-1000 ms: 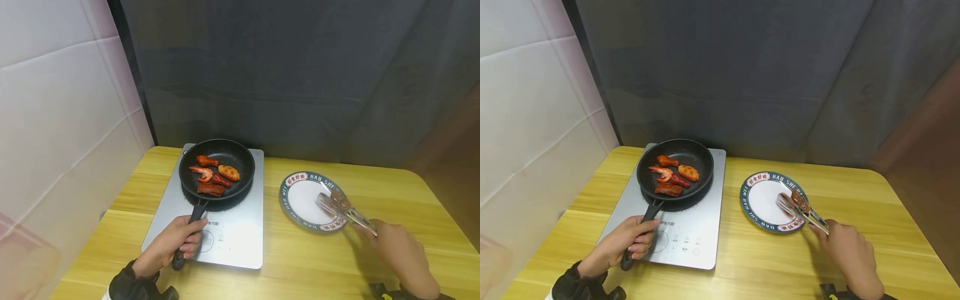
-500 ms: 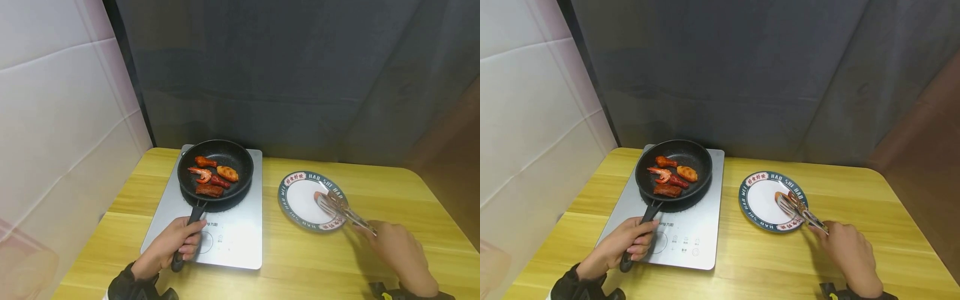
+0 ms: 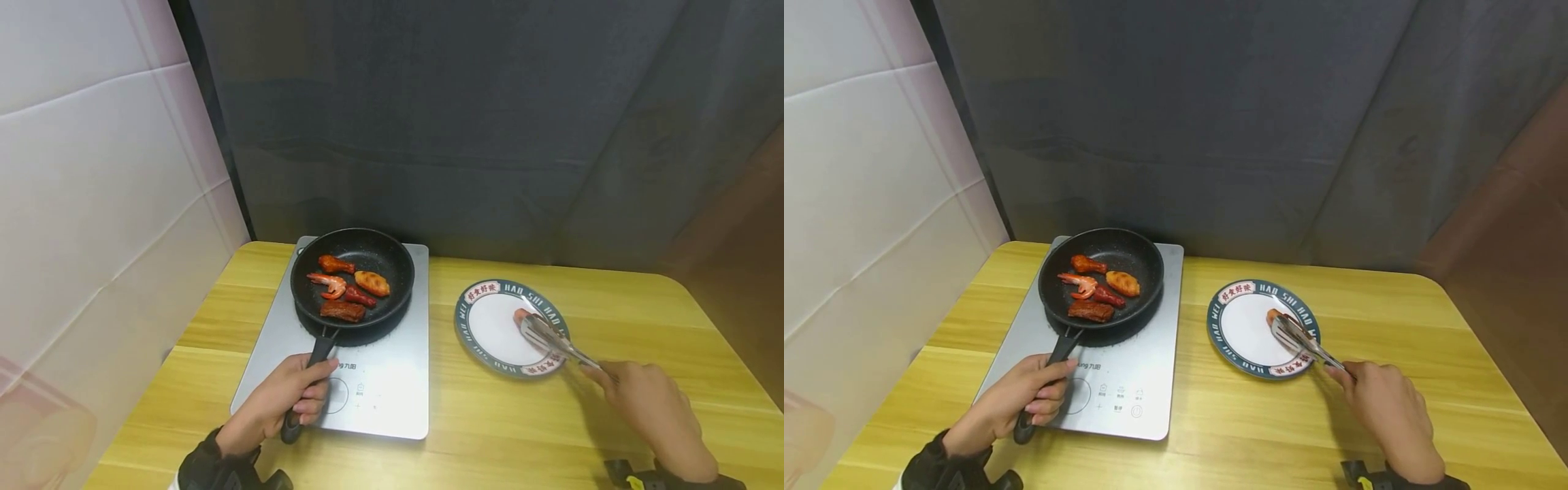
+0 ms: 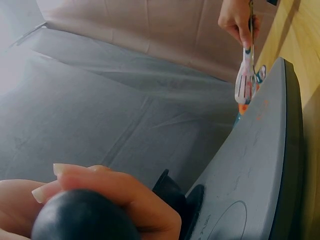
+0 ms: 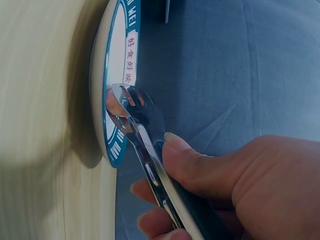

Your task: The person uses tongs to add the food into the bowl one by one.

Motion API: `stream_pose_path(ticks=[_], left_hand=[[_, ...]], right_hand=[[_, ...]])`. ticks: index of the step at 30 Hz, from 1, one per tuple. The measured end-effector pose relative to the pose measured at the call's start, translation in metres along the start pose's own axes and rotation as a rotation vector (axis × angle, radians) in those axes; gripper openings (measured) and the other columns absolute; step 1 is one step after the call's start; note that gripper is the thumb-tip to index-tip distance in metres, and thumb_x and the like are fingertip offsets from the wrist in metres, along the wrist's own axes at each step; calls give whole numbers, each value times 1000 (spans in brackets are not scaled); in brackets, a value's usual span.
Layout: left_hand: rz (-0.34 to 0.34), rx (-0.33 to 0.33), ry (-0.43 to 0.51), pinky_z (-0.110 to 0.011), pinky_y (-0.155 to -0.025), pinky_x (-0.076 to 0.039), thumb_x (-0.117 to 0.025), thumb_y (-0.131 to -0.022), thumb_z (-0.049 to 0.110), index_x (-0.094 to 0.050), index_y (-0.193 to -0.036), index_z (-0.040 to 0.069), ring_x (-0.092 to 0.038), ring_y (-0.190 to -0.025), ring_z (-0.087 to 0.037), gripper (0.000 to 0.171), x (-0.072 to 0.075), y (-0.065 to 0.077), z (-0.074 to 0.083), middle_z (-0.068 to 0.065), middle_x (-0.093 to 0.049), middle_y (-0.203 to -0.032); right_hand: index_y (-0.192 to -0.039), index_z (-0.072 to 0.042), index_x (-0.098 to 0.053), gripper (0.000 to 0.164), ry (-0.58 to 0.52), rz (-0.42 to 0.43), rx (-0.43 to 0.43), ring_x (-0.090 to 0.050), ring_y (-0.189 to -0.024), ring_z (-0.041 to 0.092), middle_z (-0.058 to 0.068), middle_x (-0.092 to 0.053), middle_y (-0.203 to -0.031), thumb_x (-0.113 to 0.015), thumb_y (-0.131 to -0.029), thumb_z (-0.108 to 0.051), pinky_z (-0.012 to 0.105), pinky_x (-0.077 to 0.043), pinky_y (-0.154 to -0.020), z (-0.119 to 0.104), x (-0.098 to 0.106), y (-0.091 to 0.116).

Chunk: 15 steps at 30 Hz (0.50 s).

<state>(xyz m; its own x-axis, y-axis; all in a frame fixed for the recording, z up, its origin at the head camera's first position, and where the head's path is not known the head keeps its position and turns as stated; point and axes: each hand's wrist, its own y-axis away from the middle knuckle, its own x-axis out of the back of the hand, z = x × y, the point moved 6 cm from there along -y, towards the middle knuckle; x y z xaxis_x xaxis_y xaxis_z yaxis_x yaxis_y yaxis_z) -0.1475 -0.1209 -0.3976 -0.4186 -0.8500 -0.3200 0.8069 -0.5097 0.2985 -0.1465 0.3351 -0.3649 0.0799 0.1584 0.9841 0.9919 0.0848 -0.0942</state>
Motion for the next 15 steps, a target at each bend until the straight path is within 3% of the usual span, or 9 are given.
stream_pose_path(ticks=[15], left_hand=[[8, -1, -14, -17, -37, -31, -52, -100, 25, -38, -81, 6, -32, -39, -2, 31, 0, 1, 0, 7, -34, -53]], right_hand=[[-100, -8, -75, 26, 13, 109, 117, -39, -51, 17, -4, -41, -55, -63, -93, -30, 31, -30, -43, -25, 8, -2]])
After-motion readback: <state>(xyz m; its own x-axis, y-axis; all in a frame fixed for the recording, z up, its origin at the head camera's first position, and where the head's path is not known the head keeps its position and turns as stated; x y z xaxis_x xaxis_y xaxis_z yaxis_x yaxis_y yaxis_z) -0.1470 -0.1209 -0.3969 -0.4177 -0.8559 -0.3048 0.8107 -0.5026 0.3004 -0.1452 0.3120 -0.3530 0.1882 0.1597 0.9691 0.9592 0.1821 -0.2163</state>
